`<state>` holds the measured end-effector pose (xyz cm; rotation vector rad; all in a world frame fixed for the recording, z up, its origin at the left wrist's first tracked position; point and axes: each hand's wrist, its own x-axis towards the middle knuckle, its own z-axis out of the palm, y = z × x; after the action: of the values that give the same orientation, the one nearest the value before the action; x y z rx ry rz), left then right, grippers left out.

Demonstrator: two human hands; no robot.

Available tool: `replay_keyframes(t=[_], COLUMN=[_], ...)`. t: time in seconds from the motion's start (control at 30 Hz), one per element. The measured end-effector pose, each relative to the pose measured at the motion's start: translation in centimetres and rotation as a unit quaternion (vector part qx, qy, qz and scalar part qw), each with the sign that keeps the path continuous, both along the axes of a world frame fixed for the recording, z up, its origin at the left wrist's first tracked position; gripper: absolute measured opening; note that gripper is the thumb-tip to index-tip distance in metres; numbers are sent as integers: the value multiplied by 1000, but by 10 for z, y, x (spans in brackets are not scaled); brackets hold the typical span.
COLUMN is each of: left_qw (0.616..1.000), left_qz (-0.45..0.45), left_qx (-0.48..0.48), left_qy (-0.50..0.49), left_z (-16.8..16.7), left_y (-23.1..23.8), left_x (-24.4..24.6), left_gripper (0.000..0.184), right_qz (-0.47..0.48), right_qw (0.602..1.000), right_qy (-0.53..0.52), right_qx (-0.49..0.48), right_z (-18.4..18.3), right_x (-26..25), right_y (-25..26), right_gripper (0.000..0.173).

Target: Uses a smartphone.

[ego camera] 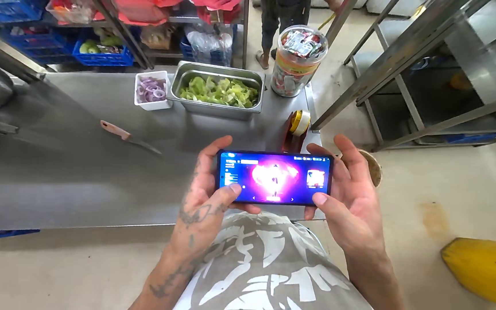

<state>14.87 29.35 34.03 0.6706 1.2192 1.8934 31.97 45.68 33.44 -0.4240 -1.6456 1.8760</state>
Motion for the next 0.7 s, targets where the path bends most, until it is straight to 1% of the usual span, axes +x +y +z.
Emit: replay_keyframes(t=[0.23, 0.47, 0.7], left_qw=[999, 998, 998], left_qz=[-9, -2, -8], left_qx=[3, 10, 15], left_qy=[-31, -54, -62], left_z=[0, -3, -5], left_y=[1, 1, 0], left_x=[0, 1, 1], left_gripper=[48, 46, 47], right_qz=[-3, 1, -1], right_qw=[1000, 1000, 1000], right_qy=[3, 4, -7], right_qx=[-16, -16, -8], right_z=[-3, -5, -5], right_x=[1, 0, 0], right_y=[3, 4, 3], right_gripper=[84, 84, 89])
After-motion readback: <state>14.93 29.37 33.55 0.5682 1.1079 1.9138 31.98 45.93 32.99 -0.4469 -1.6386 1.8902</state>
